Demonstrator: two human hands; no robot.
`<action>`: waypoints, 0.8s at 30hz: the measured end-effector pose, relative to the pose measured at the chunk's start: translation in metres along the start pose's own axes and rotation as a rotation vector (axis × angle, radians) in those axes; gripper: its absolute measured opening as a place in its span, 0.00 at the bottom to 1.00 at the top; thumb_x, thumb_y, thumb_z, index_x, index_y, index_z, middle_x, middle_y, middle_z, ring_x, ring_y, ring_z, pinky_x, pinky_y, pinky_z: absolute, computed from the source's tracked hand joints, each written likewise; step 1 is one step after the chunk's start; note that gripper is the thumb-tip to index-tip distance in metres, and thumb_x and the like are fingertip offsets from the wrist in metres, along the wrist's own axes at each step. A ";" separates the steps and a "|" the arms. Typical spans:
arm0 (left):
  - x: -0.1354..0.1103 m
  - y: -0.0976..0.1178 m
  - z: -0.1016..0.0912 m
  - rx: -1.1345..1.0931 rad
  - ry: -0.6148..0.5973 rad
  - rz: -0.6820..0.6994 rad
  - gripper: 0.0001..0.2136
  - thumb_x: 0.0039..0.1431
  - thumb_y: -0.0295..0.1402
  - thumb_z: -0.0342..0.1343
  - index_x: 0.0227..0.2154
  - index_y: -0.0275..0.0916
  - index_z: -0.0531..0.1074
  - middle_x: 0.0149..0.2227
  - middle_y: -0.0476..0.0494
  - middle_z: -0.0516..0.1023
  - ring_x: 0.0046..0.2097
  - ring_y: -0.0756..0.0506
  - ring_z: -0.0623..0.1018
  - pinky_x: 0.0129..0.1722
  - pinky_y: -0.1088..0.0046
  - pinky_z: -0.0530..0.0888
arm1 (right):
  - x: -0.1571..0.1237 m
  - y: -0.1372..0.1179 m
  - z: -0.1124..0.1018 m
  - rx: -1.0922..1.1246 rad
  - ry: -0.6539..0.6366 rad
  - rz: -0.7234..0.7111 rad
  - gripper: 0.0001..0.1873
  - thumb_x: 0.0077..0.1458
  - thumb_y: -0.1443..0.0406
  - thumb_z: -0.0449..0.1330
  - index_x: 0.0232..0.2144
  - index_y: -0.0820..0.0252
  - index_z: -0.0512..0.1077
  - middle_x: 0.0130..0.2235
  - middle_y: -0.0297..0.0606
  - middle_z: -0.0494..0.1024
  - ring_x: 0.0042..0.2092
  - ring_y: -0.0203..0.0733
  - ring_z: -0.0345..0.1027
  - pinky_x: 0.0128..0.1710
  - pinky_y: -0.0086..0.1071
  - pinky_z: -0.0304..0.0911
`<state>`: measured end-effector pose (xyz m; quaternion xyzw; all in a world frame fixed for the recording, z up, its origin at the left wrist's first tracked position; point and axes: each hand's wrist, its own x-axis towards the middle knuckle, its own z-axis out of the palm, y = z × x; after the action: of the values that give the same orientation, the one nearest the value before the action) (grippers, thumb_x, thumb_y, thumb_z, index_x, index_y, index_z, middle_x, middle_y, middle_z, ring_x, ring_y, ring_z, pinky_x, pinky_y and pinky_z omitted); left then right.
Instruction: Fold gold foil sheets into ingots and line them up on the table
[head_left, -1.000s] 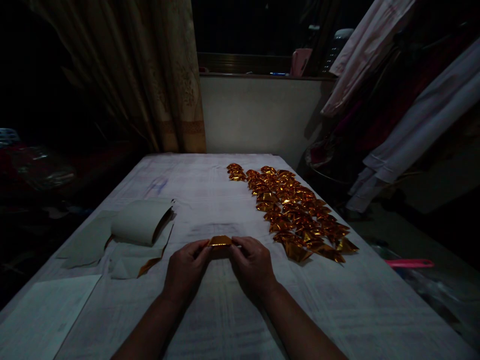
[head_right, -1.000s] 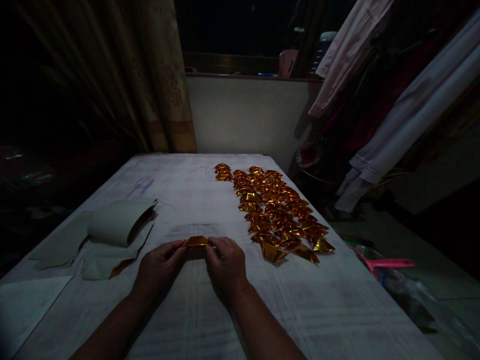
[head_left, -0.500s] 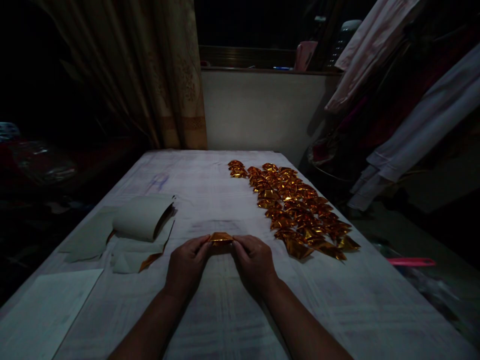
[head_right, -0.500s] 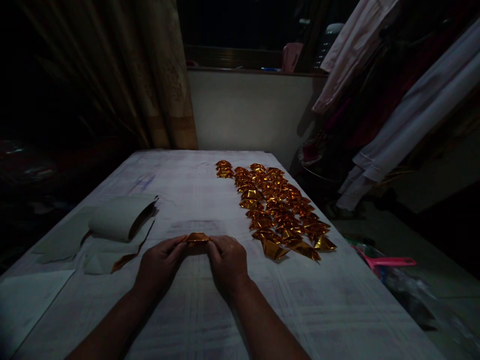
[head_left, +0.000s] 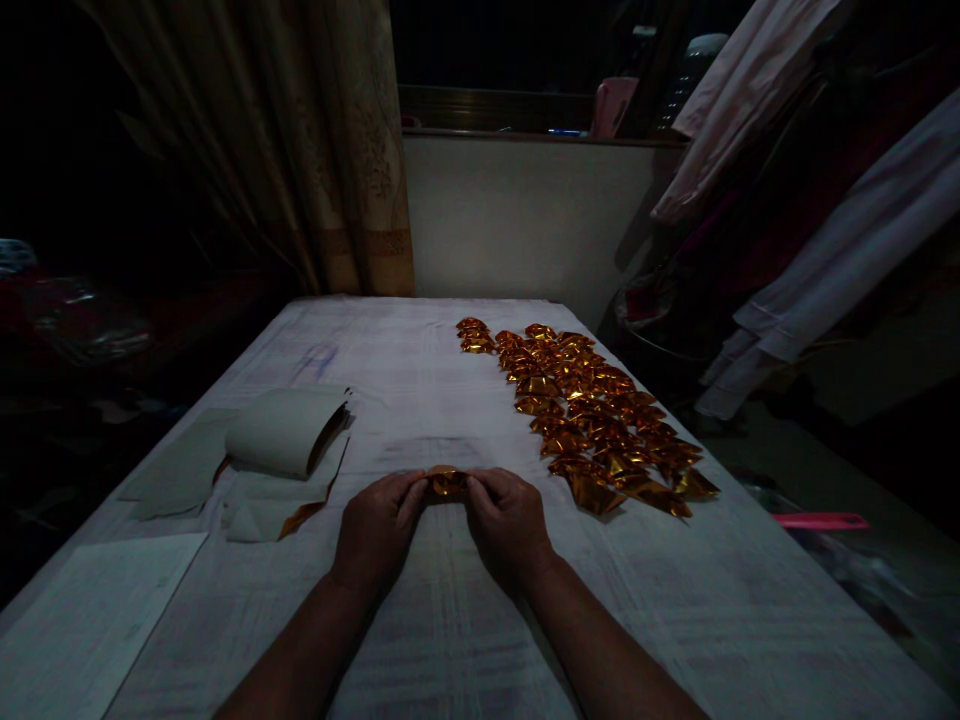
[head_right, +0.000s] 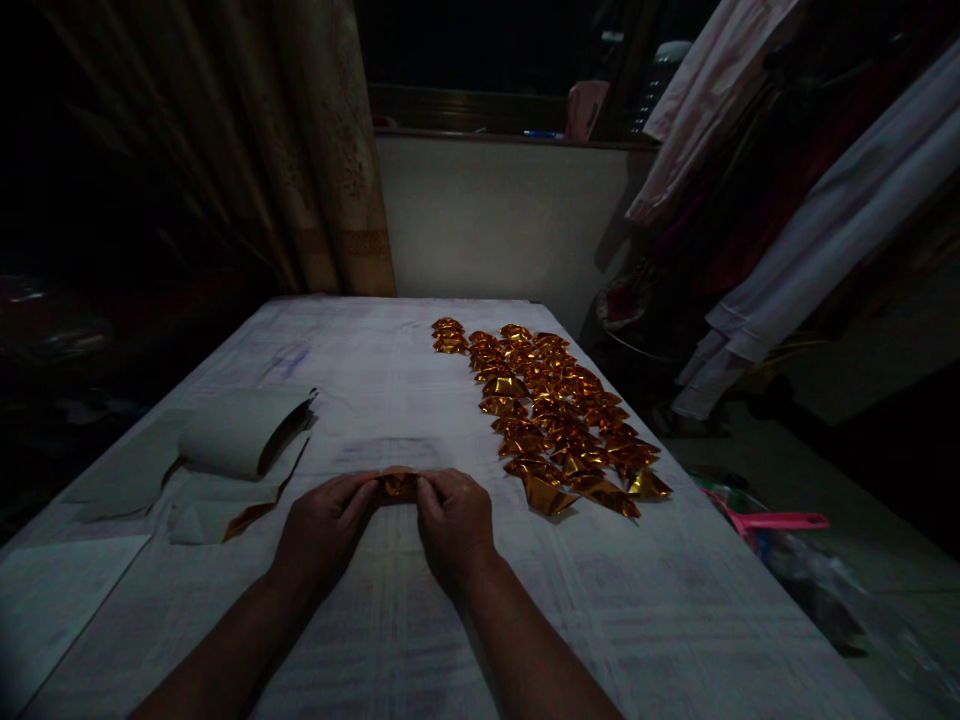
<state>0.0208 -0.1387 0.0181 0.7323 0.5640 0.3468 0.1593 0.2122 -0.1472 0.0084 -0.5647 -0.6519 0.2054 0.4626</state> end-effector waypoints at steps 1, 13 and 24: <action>0.000 0.000 0.000 0.010 0.001 0.000 0.16 0.66 0.42 0.50 0.40 0.43 0.82 0.41 0.44 0.85 0.42 0.42 0.84 0.46 0.65 0.78 | 0.000 0.000 0.000 -0.009 -0.003 -0.001 0.14 0.60 0.64 0.55 0.35 0.54 0.82 0.35 0.37 0.84 0.38 0.43 0.78 0.41 0.33 0.69; 0.003 0.001 0.003 0.083 0.031 -0.046 0.17 0.66 0.40 0.46 0.36 0.42 0.80 0.37 0.42 0.85 0.39 0.41 0.83 0.42 0.66 0.76 | -0.003 -0.005 0.001 -0.082 -0.080 -0.126 0.13 0.61 0.66 0.56 0.33 0.55 0.81 0.32 0.36 0.83 0.35 0.41 0.76 0.38 0.31 0.65; 0.000 0.003 0.002 0.045 0.002 0.006 0.17 0.67 0.41 0.46 0.37 0.42 0.80 0.39 0.42 0.85 0.40 0.42 0.83 0.42 0.66 0.76 | -0.002 -0.001 0.001 -0.056 -0.064 -0.100 0.14 0.62 0.66 0.55 0.35 0.55 0.82 0.34 0.37 0.84 0.37 0.41 0.77 0.39 0.31 0.67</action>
<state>0.0244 -0.1388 0.0183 0.7371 0.5696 0.3351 0.1412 0.2101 -0.1494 0.0079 -0.5372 -0.6992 0.1818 0.4353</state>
